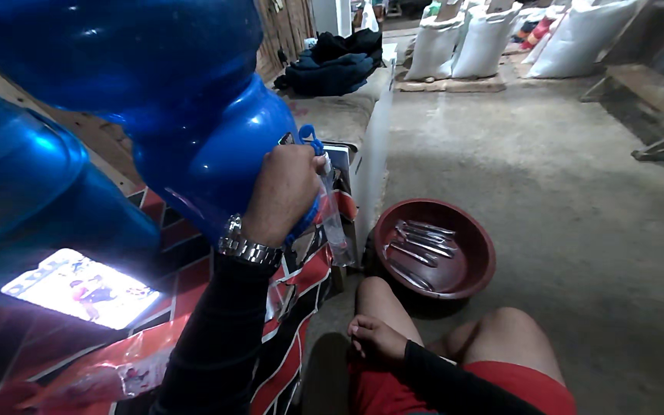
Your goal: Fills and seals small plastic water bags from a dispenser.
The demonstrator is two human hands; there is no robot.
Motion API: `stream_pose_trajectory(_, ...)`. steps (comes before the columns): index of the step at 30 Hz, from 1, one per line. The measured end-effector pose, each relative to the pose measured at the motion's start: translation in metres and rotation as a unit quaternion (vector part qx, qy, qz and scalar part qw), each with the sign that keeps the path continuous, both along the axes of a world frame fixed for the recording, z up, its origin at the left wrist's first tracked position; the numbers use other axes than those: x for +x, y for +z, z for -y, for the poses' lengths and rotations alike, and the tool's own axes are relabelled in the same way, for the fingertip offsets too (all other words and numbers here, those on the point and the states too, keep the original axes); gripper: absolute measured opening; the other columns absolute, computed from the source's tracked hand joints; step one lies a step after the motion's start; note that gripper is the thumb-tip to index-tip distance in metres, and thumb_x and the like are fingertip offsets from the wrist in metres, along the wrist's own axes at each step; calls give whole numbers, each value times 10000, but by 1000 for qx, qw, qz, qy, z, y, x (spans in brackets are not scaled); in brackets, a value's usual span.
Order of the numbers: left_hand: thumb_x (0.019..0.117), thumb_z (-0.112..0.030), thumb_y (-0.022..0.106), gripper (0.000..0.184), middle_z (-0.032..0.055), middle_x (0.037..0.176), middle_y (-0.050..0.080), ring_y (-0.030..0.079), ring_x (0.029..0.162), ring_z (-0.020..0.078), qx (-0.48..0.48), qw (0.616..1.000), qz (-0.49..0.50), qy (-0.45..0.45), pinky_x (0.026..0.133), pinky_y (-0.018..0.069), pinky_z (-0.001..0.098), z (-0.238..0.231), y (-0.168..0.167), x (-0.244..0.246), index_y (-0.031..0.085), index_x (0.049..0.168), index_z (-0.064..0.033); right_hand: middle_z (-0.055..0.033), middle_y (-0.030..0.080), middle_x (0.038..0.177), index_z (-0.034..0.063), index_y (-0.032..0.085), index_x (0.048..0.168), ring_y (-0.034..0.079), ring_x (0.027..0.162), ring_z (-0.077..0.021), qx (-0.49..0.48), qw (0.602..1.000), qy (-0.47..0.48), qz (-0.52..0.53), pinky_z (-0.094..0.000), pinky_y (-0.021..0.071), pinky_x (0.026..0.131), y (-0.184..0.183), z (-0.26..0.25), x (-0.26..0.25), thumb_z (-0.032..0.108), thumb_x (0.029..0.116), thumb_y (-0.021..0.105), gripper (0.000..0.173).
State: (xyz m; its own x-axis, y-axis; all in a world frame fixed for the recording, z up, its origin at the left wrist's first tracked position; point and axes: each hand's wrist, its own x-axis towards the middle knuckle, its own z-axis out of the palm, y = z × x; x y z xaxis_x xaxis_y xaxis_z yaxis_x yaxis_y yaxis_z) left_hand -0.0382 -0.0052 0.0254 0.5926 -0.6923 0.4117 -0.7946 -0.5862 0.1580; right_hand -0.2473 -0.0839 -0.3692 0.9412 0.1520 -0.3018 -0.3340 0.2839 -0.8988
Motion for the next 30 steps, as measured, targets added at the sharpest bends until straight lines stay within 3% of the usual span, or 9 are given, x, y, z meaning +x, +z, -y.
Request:
stream_pose_trajectory(19,1060,-293,556,383,71,695,601,629,697,234,-9,999,32,-6,634,506,456,0,-2,0,629,744,-88,-63,631,819,69,617,1154,610,710,-167,-3,1000,3,-3,-347,539,675,2,0,0,281,1087,470,266)
stream_pose_trajectory(30,1060,-302,550,390,93,716,617,645,720,262,-6,999,33,-3,655,520,487,1,-2,0,627,751,-76,-59,641,830,74,631,1105,620,725,-169,-3,1000,7,6,-358,546,674,0,1,0,280,1075,491,251)
